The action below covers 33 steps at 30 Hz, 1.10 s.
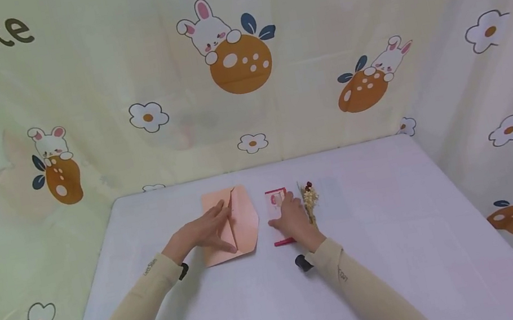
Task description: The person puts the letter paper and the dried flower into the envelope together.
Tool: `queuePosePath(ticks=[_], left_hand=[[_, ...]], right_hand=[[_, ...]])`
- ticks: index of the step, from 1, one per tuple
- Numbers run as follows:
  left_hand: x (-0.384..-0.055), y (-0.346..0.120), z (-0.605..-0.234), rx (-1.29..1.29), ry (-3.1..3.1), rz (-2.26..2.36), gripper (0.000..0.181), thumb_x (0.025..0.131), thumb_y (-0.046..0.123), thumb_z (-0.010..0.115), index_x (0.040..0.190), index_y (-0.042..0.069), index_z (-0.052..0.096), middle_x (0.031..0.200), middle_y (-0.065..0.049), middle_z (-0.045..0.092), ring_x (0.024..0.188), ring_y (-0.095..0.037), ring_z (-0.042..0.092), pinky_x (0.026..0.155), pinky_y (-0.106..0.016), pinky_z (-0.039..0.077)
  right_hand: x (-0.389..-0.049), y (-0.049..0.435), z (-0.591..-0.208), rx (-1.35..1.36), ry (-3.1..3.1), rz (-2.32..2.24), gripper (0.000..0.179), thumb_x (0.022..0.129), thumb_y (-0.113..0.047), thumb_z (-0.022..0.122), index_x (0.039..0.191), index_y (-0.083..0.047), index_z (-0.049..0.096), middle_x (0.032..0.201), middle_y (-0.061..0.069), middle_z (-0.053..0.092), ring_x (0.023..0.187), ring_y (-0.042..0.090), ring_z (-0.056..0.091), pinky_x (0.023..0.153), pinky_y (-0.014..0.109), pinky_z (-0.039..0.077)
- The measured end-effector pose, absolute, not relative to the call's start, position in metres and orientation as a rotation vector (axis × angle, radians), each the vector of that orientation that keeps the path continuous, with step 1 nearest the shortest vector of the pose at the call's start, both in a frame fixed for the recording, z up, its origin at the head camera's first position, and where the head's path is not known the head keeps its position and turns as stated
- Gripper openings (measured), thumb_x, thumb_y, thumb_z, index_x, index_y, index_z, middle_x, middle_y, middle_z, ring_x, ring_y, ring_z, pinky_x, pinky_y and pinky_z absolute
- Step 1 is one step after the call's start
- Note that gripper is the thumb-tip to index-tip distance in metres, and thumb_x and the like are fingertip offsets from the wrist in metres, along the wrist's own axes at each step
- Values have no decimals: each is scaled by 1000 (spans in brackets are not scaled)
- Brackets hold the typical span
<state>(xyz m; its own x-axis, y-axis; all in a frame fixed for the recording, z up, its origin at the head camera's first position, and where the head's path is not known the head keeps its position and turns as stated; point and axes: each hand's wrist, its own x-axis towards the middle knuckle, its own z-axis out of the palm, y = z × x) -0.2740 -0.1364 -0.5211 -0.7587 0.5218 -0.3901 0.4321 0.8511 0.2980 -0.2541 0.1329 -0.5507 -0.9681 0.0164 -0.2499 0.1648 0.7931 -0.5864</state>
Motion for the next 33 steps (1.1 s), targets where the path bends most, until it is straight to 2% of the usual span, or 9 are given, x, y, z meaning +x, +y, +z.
queuePosePath(ticks=[3, 7, 12, 18, 25, 28, 33], left_hand=[[-274, -136, -521, 689, 2556, 271, 116, 73, 73, 75, 160, 23, 17, 171, -12, -3, 157, -35, 11, 113, -63, 35], [-273, -136, -520, 687, 2558, 275, 116, 73, 72, 75, 160, 23, 17, 171, -13, -3, 157, -35, 11, 113, -63, 35], [-273, -136, -519, 693, 2561, 272, 115, 74, 71, 75, 160, 21, 18, 171, -13, -3, 157, -36, 11, 114, -62, 34], [-273, -137, -520, 708, 2557, 271, 113, 73, 73, 75, 159, 22, 21, 171, -13, -3, 157, -37, 11, 113, -62, 35], [-274, -137, -522, 722, 2572, 287, 100, 72, 72, 76, 147, 23, 33, 171, -14, 0, 156, -38, 15, 107, -64, 41], [-274, -137, -520, 726, 2571, 285, 100, 72, 71, 76, 148, 22, 33, 170, -14, 0, 156, -39, 15, 108, -63, 40], [-273, -137, -520, 727, 2574, 274, 102, 73, 71, 76, 150, 22, 31, 170, -14, 0, 156, -39, 14, 108, -63, 40]], right_hand=[[-255, 137, -552, 150, 2743, -969, 88, 92, -27, 74, 147, 14, 19, 135, 39, 47, 117, 45, 59, 100, 55, 49], [-257, 145, -554, 124, 2767, -1007, 62, 99, -18, 62, 141, 15, 30, 127, 35, 56, 106, 38, 62, 91, 50, 53], [-256, 152, -551, 127, 2725, -1107, 37, 103, -10, 48, 131, 13, 42, 118, 29, 59, 92, 30, 55, 79, 42, 51], [-254, 155, -547, 127, 2755, -1118, 34, 101, -8, 47, 129, 13, 50, 117, 29, 62, 92, 30, 56, 81, 44, 52], [-257, 155, -549, 155, 2732, -1125, 39, 103, -11, 45, 136, 11, 48, 126, 30, 61, 102, 31, 58, 88, 48, 52], [-258, 155, -548, 149, 2733, -1130, 40, 103, -11, 45, 137, 10, 47, 130, 30, 59, 108, 33, 58, 93, 51, 51], [-258, 152, -544, 111, 2751, -1130, 41, 103, -12, 46, 139, 9, 47, 132, 30, 59, 109, 35, 59, 92, 51, 52]])
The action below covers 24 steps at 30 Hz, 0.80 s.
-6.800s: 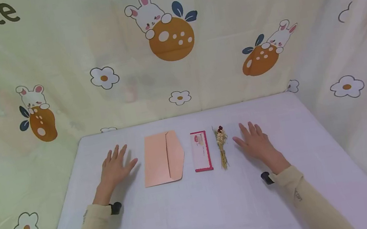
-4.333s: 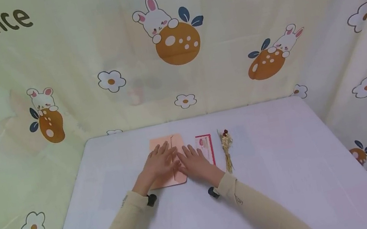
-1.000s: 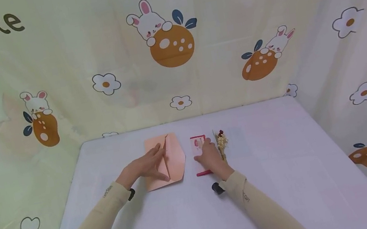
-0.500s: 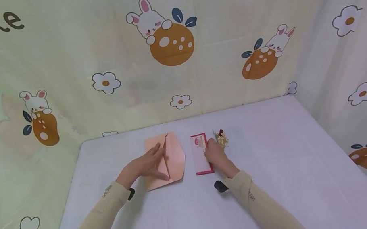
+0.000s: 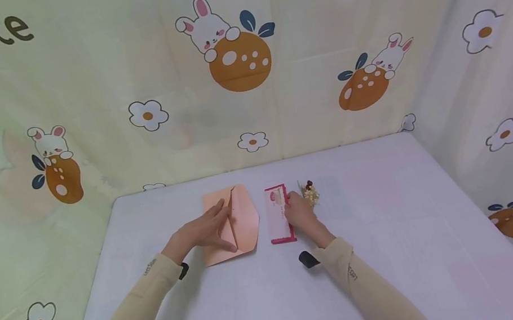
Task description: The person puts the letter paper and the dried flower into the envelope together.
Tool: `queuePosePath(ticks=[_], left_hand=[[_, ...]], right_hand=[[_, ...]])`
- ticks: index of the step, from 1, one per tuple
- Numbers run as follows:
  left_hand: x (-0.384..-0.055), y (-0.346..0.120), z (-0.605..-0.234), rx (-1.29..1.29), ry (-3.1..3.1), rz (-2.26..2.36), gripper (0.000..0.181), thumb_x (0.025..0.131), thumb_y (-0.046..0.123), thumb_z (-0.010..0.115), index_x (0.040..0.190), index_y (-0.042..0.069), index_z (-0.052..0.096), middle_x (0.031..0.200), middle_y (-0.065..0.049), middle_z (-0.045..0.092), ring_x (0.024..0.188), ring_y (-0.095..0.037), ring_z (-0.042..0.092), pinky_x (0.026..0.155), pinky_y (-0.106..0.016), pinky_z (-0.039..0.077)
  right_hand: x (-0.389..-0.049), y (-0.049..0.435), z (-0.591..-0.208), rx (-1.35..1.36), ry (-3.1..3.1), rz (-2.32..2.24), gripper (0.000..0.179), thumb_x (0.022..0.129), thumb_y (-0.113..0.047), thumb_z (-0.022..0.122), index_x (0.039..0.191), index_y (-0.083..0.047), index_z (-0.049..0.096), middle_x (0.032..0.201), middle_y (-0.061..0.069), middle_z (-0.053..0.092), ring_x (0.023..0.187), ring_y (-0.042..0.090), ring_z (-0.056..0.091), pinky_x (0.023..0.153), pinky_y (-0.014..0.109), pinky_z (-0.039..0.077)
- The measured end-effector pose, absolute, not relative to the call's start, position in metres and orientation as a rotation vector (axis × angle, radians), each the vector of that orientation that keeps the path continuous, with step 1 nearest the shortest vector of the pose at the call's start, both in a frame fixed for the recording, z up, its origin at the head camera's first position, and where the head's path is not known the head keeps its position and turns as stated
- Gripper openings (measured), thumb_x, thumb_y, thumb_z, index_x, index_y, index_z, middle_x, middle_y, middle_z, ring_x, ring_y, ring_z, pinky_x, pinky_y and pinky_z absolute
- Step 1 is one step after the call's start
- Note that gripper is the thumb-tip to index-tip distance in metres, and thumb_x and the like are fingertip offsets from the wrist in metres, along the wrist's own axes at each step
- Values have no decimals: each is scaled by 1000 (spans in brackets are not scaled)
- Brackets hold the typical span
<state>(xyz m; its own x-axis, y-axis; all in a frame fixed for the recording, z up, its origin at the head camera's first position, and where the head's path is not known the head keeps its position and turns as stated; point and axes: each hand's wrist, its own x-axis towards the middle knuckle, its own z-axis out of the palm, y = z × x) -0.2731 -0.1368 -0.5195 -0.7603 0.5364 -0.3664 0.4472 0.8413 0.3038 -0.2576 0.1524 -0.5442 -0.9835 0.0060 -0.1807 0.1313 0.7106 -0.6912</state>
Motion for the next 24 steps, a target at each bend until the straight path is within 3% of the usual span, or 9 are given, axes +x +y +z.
queuePosePath(ticks=[11, 17, 24], left_hand=[[-274, -137, -521, 717, 2571, 269, 106, 73, 72, 75, 153, 23, 28, 170, -14, -1, 156, -38, 12, 111, -63, 37], [-275, -137, -522, 716, 2577, 264, 98, 72, 73, 75, 145, 24, 33, 170, -15, 1, 156, -39, 15, 109, -62, 40], [-275, -136, -522, 718, 2575, 240, 105, 71, 75, 74, 151, 23, 28, 170, -15, 0, 156, -38, 14, 111, -61, 38]], right_hand=[[-259, 141, -536, 63, 2761, -1122, 42, 104, -15, 47, 141, 4, 47, 130, 28, 61, 113, 36, 63, 91, 50, 54], [-262, 136, -533, 51, 2735, -1147, 42, 105, -15, 46, 143, 2, 46, 129, 27, 62, 106, 33, 65, 85, 45, 55], [-263, 128, -529, 2, 2730, -1183, 43, 104, -14, 48, 144, 3, 46, 125, 27, 64, 99, 30, 66, 76, 38, 55]])
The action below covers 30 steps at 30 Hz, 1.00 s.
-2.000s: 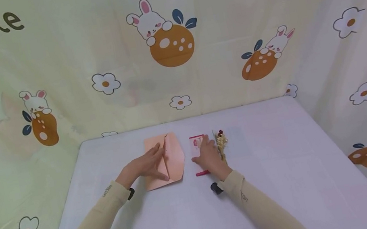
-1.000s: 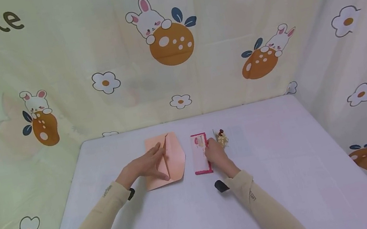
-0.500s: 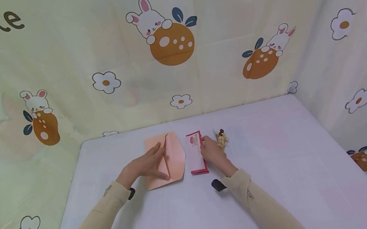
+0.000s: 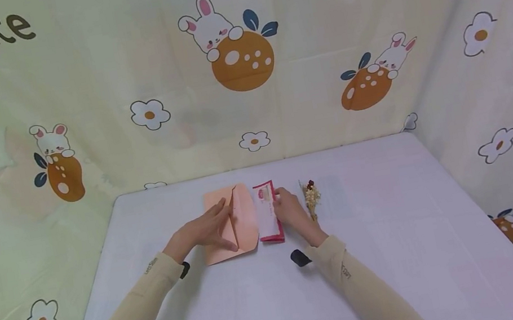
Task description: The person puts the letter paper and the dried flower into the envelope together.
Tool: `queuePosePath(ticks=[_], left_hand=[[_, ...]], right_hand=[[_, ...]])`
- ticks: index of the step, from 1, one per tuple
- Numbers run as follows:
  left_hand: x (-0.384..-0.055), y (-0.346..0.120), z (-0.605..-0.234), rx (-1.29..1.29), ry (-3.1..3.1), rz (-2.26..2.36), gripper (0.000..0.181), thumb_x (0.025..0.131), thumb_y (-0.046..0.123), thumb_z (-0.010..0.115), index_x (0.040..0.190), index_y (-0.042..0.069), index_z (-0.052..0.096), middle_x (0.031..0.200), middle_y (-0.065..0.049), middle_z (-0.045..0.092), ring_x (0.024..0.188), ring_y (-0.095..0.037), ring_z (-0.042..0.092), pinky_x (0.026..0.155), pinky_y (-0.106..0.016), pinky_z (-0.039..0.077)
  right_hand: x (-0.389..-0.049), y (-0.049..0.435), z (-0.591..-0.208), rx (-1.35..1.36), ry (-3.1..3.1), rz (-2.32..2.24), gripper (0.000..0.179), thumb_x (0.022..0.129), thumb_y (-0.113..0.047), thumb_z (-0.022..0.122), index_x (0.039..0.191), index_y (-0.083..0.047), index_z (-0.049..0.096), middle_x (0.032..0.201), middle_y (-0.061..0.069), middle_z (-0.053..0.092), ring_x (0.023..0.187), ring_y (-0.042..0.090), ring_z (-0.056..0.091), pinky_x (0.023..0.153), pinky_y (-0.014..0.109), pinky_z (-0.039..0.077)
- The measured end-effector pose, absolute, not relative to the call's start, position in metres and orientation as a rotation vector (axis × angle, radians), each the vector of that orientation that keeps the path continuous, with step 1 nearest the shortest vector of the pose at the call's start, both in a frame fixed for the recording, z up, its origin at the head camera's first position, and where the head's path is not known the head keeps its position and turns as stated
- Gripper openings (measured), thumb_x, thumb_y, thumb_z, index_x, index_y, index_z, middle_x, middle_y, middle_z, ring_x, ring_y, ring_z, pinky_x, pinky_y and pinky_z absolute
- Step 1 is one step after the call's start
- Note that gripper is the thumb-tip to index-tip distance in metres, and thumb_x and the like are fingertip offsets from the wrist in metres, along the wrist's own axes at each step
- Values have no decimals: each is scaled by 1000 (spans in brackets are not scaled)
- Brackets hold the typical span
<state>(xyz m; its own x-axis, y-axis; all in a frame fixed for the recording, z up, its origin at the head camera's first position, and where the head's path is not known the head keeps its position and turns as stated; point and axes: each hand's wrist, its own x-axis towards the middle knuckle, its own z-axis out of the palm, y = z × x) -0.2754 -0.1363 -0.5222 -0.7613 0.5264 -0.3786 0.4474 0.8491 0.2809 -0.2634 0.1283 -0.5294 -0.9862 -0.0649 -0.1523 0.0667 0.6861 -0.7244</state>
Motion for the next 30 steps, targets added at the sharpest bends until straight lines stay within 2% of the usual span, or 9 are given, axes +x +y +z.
queuePosePath(ticks=[5, 11, 18, 22, 26, 30], left_hand=[[-275, -137, -522, 710, 2576, 236, 110, 72, 75, 74, 155, 23, 25, 170, -15, -1, 156, -38, 13, 113, -60, 36], [-275, -136, -521, 693, 2568, 258, 114, 71, 74, 75, 158, 22, 22, 170, -15, -1, 157, -37, 11, 115, -60, 34], [-276, -135, -523, 712, 2581, 254, 95, 71, 73, 75, 142, 24, 35, 170, -18, 4, 155, -40, 16, 112, -60, 38], [-276, -134, -523, 724, 2582, 268, 92, 71, 72, 77, 138, 23, 36, 169, -19, 5, 154, -42, 18, 111, -61, 38], [-275, -133, -522, 729, 2585, 275, 93, 70, 72, 77, 138, 22, 37, 169, -21, 6, 154, -43, 18, 111, -61, 38], [-274, -133, -521, 718, 2586, 247, 101, 70, 73, 77, 146, 22, 32, 169, -19, 6, 154, -41, 18, 112, -60, 38]], right_hand=[[-264, 119, -530, -36, 2722, -1203, 43, 104, -14, 48, 144, 3, 46, 120, 25, 65, 87, 25, 63, 68, 33, 51], [-266, 106, -531, -54, 2681, -1249, 41, 104, -12, 48, 143, 3, 47, 114, 24, 66, 83, 23, 63, 66, 31, 50], [-267, 93, -536, -77, 2673, -1259, 40, 104, -11, 47, 141, 3, 48, 114, 24, 67, 82, 21, 61, 67, 31, 50], [-265, 87, -536, -93, 2688, -1244, 40, 103, -11, 49, 141, 2, 49, 113, 23, 68, 80, 20, 61, 66, 30, 49], [-265, 81, -536, -127, 2707, -1221, 41, 102, -10, 51, 140, 3, 50, 109, 20, 70, 76, 18, 61, 62, 27, 48], [-266, 74, -536, -151, 2715, -1195, 40, 101, -9, 53, 139, 4, 50, 102, 18, 70, 72, 16, 59, 59, 25, 47]])
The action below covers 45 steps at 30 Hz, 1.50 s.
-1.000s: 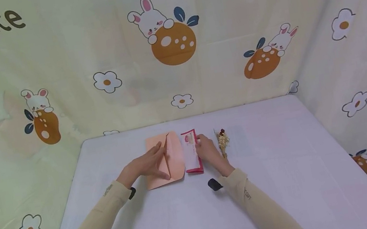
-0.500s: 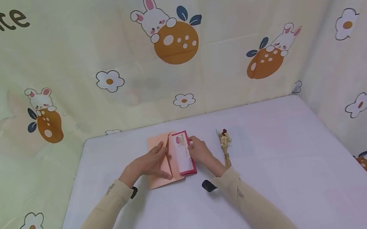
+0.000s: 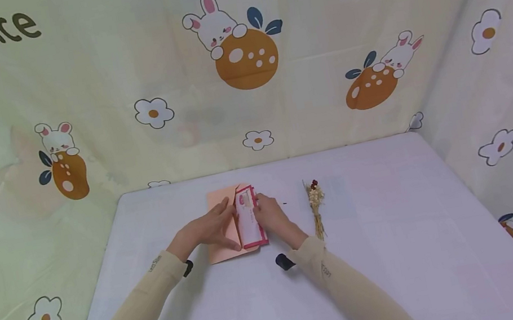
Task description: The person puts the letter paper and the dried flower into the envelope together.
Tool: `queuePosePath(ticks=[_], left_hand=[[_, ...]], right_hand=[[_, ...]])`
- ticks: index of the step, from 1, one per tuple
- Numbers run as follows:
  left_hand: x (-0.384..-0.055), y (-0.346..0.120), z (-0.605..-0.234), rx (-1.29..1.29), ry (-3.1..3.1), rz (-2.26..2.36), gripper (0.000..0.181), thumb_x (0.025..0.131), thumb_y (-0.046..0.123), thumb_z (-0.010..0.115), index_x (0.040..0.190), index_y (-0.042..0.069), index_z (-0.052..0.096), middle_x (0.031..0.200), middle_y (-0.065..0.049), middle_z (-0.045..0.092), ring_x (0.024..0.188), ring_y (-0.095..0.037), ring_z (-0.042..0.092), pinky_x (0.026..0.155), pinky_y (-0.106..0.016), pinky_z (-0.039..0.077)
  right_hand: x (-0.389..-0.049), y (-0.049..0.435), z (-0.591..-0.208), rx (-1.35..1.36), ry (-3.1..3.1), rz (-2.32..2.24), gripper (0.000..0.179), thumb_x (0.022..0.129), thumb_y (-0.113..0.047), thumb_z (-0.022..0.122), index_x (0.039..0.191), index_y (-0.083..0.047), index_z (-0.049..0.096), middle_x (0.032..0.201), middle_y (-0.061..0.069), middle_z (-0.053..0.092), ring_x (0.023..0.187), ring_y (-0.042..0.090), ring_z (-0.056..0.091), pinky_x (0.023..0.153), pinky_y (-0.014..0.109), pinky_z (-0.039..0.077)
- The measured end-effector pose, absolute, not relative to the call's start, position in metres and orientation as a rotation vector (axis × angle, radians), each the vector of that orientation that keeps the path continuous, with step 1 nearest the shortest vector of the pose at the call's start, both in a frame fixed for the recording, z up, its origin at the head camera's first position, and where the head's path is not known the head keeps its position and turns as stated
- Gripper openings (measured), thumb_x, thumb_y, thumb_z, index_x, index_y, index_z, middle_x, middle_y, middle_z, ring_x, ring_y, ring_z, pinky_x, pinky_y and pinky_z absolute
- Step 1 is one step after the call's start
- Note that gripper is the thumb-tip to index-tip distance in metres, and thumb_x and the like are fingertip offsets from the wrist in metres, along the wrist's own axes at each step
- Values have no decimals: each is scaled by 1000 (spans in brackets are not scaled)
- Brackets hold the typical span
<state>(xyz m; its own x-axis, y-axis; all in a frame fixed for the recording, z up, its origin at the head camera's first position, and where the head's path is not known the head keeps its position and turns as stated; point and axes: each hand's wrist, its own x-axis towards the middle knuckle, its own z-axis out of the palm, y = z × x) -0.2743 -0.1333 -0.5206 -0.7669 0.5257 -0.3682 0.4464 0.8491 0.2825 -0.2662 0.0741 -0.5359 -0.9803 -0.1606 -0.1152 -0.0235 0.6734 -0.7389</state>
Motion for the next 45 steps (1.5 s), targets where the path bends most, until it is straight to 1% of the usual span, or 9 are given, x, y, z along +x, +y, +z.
queuePosePath(ticks=[5, 11, 13, 19, 23, 31, 38, 41, 45], left_hand=[[-274, -133, -520, 700, 2577, 228, 110, 71, 73, 76, 154, 22, 25, 170, -17, 4, 155, -39, 15, 114, -59, 37], [-276, -134, -523, 693, 2577, 205, 117, 72, 74, 75, 160, 21, 19, 170, -16, 2, 156, -38, 14, 115, -57, 35], [-276, -134, -523, 692, 2574, 210, 119, 72, 74, 75, 161, 21, 16, 170, -16, 1, 156, -37, 13, 115, -58, 35], [-274, -133, -522, 700, 2575, 243, 118, 73, 72, 75, 162, 21, 15, 170, -15, 1, 156, -37, 14, 113, -59, 37], [-274, -134, -521, 679, 2567, 244, 119, 74, 70, 75, 163, 23, 11, 171, -12, -2, 157, -35, 11, 114, -59, 36], [-274, -136, -521, 695, 2573, 233, 115, 73, 71, 76, 160, 22, 17, 170, -14, -1, 156, -35, 13, 110, -61, 40], [-274, -136, -522, 687, 2570, 233, 118, 73, 73, 74, 162, 25, 13, 171, -12, -3, 157, -34, 12, 109, -62, 40], [-274, -136, -523, 680, 2569, 226, 117, 74, 73, 73, 162, 25, 13, 171, -11, -4, 157, -33, 11, 109, -62, 41], [-274, -135, -523, 679, 2578, 219, 115, 74, 73, 74, 161, 26, 14, 171, -12, -3, 157, -34, 12, 108, -62, 41]], right_hand=[[-271, 65, -537, -136, 2676, -1163, 44, 102, -12, 55, 143, 2, 47, 106, 16, 67, 76, 16, 59, 61, 23, 47], [-276, 55, -542, -208, 2667, -1159, 42, 101, -11, 56, 140, 5, 50, 117, 20, 65, 84, 19, 61, 69, 26, 52], [-277, 52, -544, -221, 2655, -1154, 42, 101, -11, 56, 140, 5, 50, 116, 19, 66, 82, 18, 61, 67, 25, 51], [-281, 44, -550, -262, 2620, -1185, 34, 101, -7, 55, 133, 4, 55, 90, 13, 65, 66, 12, 57, 56, 20, 45], [-283, 39, -550, -295, 2613, -1201, 28, 100, -4, 55, 127, 4, 59, 80, 9, 61, 63, 11, 55, 56, 19, 43], [-288, 34, -554, -391, 2588, -1192, 24, 94, 4, 54, 117, 2, 61, 85, 10, 61, 71, 14, 58, 64, 22, 45], [-292, 34, -557, -482, 2570, -1224, 21, 90, 7, 55, 109, 2, 62, 87, 10, 62, 78, 18, 59, 72, 26, 46], [-293, 35, -558, -514, 2564, -1256, 19, 88, 8, 55, 105, 2, 62, 86, 10, 62, 78, 18, 59, 71, 25, 46], [-293, 35, -560, -508, 2516, -1300, 20, 90, 8, 53, 107, 2, 62, 85, 8, 61, 75, 15, 58, 68, 23, 46]])
